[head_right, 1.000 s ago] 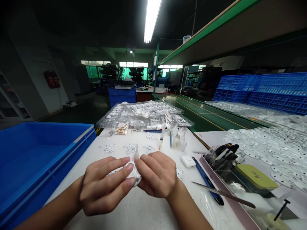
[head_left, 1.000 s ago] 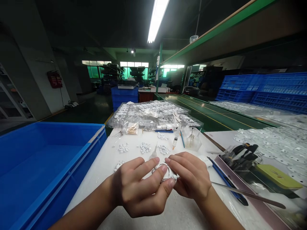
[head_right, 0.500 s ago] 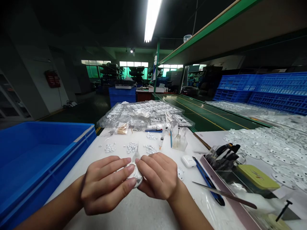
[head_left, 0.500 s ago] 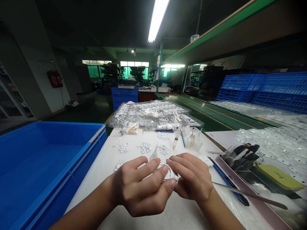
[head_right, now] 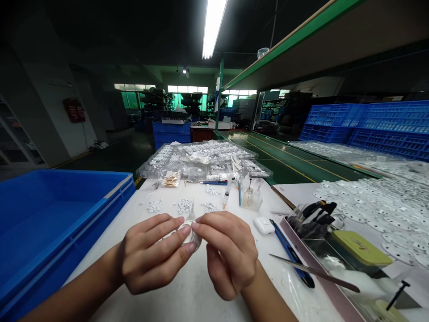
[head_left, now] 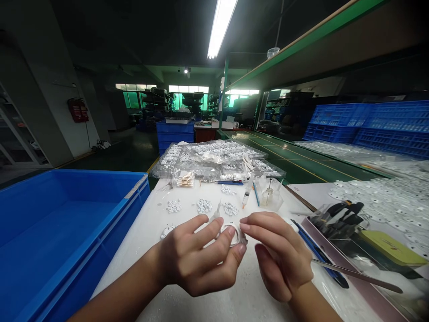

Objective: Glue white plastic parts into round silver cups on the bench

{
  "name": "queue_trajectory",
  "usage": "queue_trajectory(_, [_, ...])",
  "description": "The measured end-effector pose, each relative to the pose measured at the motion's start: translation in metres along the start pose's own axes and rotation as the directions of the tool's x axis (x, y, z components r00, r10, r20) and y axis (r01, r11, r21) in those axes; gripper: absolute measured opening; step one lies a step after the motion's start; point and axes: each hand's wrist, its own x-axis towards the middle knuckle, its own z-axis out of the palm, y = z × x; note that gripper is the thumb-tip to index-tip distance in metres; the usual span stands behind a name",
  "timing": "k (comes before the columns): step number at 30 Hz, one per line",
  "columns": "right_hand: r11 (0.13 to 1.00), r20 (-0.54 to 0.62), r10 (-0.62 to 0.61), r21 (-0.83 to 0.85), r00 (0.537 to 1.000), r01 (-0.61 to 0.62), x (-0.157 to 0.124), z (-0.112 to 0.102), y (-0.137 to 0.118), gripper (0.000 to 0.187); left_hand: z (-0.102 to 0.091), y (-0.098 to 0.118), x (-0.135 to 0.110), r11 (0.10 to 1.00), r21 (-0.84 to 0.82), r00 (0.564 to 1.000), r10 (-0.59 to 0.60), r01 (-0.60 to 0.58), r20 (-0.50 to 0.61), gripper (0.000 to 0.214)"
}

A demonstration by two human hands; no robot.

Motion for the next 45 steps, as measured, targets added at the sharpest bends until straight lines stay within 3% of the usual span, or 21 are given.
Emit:
queue_trajectory(7, [0.988, 0.103, -0.089, 0.136, 0.991, 0.075, 0.007, 0.018, -0.003, 0.051, 0.002, -0.001, 0.001, 0.993, -0.103, 0.998, -0.054, 0.052, -0.015, 0.021])
queue_trajectory(20, [0.978, 0.114, -0.136, 0.175, 0.984, 0.115, 0.006, 0.022, 0.001, 0.051, 0.001, -0.001, 0.001, 0.993, -0.100, 0.998, -0.060, 0.057, -0.025, 0.021])
queue_trajectory(30, [0.996, 0.166, -0.065, 0.068, 0.984, 0.054, 0.007, 0.011, -0.002, 0.047, -0.002, -0.003, -0.001, 1.000, -0.020, 1.000, -0.007, 0.007, 0.005, 0.007])
queue_trajectory(34, [0.998, 0.073, -0.014, -0.066, 0.997, 0.019, 0.005, 0.007, -0.001, 0.049, -0.004, -0.007, -0.003, 0.999, 0.030, 1.000, -0.017, 0.017, -0.008, 0.006])
queue_trajectory(36, [0.993, 0.058, -0.015, -0.113, 0.998, 0.021, 0.004, 0.008, 0.003, 0.053, -0.003, -0.007, -0.004, 0.996, -0.014, 0.995, -0.094, 0.094, -0.021, 0.011])
queue_trajectory(39, [0.991, 0.069, 0.014, -0.136, 0.997, -0.004, 0.004, 0.011, 0.007, 0.053, 0.001, -0.006, -0.005, 0.923, -0.226, 0.947, -0.322, 0.312, -0.007, 0.022])
queue_trajectory(42, [0.990, 0.047, 0.057, -0.129, 0.997, -0.050, 0.005, 0.012, 0.008, 0.049, 0.004, -0.004, -0.005, 0.746, -0.461, 0.857, -0.511, 0.481, 0.067, 0.034])
queue_trajectory(45, [0.988, 0.057, 0.128, -0.098, 0.990, -0.122, 0.007, 0.012, 0.007, 0.042, 0.004, -0.006, -0.005, 0.559, -0.584, 0.769, -0.609, 0.589, 0.193, 0.036])
